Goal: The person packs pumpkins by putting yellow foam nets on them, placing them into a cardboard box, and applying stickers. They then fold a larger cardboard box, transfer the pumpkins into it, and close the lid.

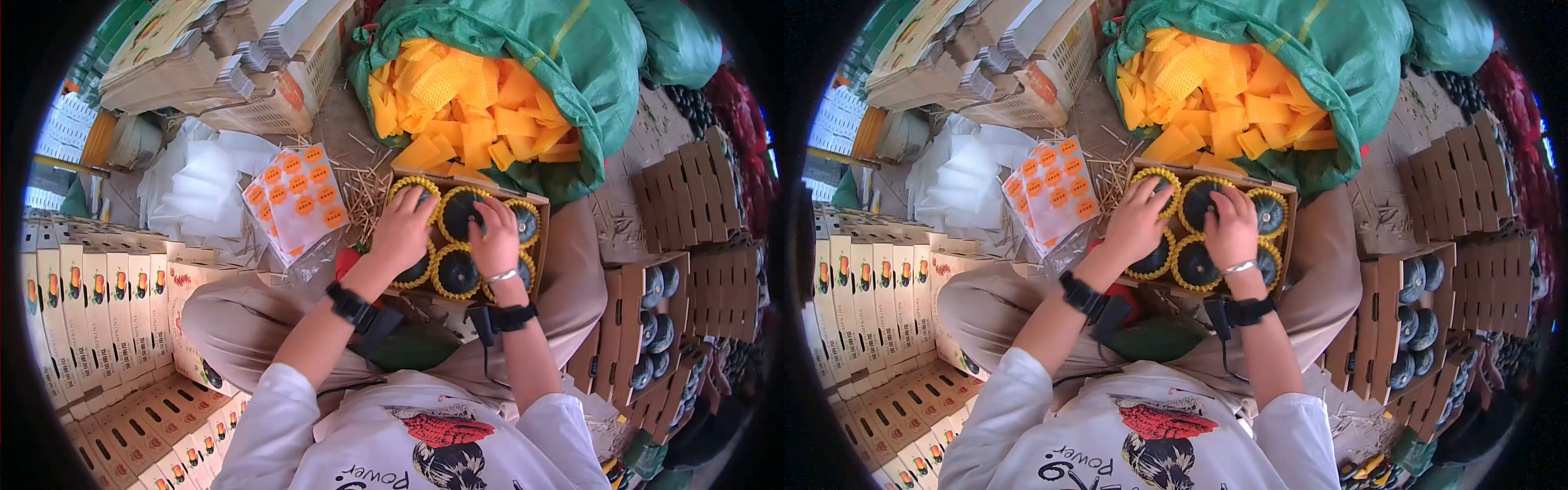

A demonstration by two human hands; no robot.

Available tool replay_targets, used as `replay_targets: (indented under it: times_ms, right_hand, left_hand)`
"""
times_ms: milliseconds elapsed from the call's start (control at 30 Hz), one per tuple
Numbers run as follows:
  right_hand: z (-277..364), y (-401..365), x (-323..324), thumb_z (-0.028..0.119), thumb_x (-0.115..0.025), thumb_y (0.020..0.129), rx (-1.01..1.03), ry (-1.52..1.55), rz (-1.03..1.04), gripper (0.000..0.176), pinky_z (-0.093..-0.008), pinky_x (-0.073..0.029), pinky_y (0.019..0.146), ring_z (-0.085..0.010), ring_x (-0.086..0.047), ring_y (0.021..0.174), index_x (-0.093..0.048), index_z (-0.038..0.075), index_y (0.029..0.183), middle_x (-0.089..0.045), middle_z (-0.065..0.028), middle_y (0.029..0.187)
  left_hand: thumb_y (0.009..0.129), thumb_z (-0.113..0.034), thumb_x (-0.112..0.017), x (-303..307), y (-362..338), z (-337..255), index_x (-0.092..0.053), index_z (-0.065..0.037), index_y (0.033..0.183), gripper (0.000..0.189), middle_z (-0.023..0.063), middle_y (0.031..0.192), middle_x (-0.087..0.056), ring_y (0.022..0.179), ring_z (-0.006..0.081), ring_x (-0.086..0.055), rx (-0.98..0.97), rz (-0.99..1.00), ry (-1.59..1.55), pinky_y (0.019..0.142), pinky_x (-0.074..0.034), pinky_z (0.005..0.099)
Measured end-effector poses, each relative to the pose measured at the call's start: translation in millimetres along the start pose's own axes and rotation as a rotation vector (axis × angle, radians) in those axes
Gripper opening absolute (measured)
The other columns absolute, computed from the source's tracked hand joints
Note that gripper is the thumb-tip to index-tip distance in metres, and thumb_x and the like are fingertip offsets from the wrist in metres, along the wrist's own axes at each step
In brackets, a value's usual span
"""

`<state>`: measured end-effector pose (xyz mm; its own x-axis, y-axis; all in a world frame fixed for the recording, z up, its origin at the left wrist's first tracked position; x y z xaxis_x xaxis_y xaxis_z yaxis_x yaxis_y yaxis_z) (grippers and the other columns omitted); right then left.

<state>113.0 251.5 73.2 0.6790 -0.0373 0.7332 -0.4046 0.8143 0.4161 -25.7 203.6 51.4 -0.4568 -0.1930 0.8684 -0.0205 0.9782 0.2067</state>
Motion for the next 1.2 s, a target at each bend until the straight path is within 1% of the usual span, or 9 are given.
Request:
replay_targets:
  times_ms: [167, 500, 600, 667, 733, 800, 900, 1067, 1200]
  right_hand:
    - [8.3, -4.0, -55.9, 0.021, -0.068, 0.065, 0.001, -0.292, 0.198, 0.054, -0.0519, -0.026, 0.101, -0.0393, -0.031, 0.122, -0.054, 0.022, 0.117, -0.037, -0.0169, 0.133]
    - [16.2, -6.4, -47.1, 0.017, -0.066, 0.072, 0.003, -0.157, 0.264, 0.06, -0.0509, -0.024, 0.103, -0.045, -0.027, 0.124, -0.043, 0.007, 0.126, -0.03, -0.0232, 0.136]
    - [29.0, -17.6, -10.5, 0.01, -0.062, 0.074, -0.125, -0.025, 0.286, 0.052, -0.0446, -0.031, 0.1, -0.0401, -0.035, 0.122, -0.046, 0.003, 0.123, -0.035, -0.0222, 0.134]
    - [29.2, -23.9, -0.6, 0.007, -0.058, 0.076, -0.173, 0.061, 0.332, 0.044, -0.042, -0.036, 0.095, -0.0387, -0.043, 0.115, -0.049, -0.002, 0.117, -0.044, -0.0223, 0.125]
    - [24.4, -32.9, -1.2, 0.007, -0.058, 0.075, -0.223, 0.136, 0.368, 0.04, -0.0428, -0.039, 0.092, -0.0402, -0.047, 0.109, -0.05, -0.004, 0.112, -0.05, -0.0234, 0.117]
    - [24.8, -33.3, -5.4, 0.007, -0.058, 0.075, -0.252, 0.186, 0.404, 0.038, -0.043, -0.041, 0.089, -0.0408, -0.049, 0.105, -0.05, -0.004, 0.111, -0.051, -0.0238, 0.114]
    - [36.4, -28.7, -5.4, 0.008, -0.06, 0.074, -0.194, 0.182, 0.42, 0.031, -0.0411, -0.045, 0.083, -0.038, -0.055, 0.096, -0.055, -0.003, 0.102, -0.058, -0.0211, 0.102]
    - [70.0, -21.9, -8.8, 0.01, -0.064, 0.073, -0.044, 0.302, 0.331, 0.023, -0.0383, -0.049, 0.074, -0.032, -0.061, 0.081, -0.061, 0.001, 0.095, -0.063, -0.0161, 0.086]
    - [124.9, 3.3, -5.2, 0.012, -0.069, 0.074, -0.072, 0.607, 0.399, 0.038, -0.0342, -0.049, 0.077, -0.0269, -0.062, 0.086, -0.055, 0.0, 0.107, -0.062, -0.0144, 0.091]
  left_hand:
    - [0.062, -0.015, -0.065, -21.5, 18.2, 10.8, -0.058, -0.009, 0.105, 0.044, 0.0109, 0.117, -0.047, 0.115, 0.0317, -0.038, 0.001, -0.046, 0.143, 0.089, -0.034, 0.0469]
    - [0.066, -0.01, -0.063, 45.1, 10.8, 54.4, -0.06, -0.006, 0.098, 0.032, 0.0117, 0.107, -0.053, 0.103, 0.0315, -0.048, -0.069, -0.304, -0.415, 0.09, -0.038, 0.0425]
    - [0.071, -0.008, -0.058, 57.0, -60.1, 242.7, -0.058, -0.002, 0.097, 0.027, 0.0137, 0.097, -0.058, 0.086, 0.0296, -0.057, 0.802, -0.766, -0.591, 0.079, -0.046, 0.0365]
    - [0.069, -0.02, -0.069, 44.8, -114.1, 329.6, -0.046, 0.002, 0.116, 0.056, 0.0193, 0.103, -0.057, 0.091, 0.0338, -0.058, 0.838, -0.566, 0.283, 0.087, -0.043, 0.0437]
    - [0.065, -0.028, -0.073, -1.0, -181.2, 377.0, -0.045, 0.001, 0.118, 0.067, 0.0208, 0.107, -0.056, 0.098, 0.0346, -0.056, 1.401, -0.113, 0.202, 0.09, -0.041, 0.0462]
    - [0.064, -0.031, -0.073, -14.7, -210.7, 362.5, -0.046, 0.002, 0.117, 0.068, 0.021, 0.104, -0.059, 0.102, 0.0338, -0.055, 1.269, -0.388, 0.027, 0.091, -0.04, 0.0454]
    - [0.065, -0.025, -0.071, -21.4, -213.1, 387.5, -0.055, 0.003, 0.101, 0.048, 0.0189, 0.092, -0.063, 0.09, 0.0317, -0.059, 1.491, -0.172, 0.12, 0.077, -0.045, 0.0416]
    - [0.075, -0.018, -0.062, 45.9, -134.4, 333.7, -0.062, 0.0, 0.081, 0.019, 0.0077, 0.067, -0.061, 0.053, 0.0148, -0.054, 1.067, -0.495, -0.845, 0.044, -0.041, 0.0296]
    - [0.081, -0.027, -0.062, 142.9, -69.0, 156.5, -0.059, -0.002, 0.078, 0.026, 0.0025, 0.065, -0.052, 0.058, 0.0143, -0.05, 0.592, -0.232, -0.45, 0.051, -0.038, 0.0292]
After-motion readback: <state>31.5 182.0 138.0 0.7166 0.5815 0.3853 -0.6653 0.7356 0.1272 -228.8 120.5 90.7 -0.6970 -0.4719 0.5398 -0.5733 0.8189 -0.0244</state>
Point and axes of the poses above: each hand's wrist, its own y-axis towards the middle knuckle, its own x-axis out of the back of the hand, z = x × y, the point moved 9 cm from there along y, towards the middle knuckle
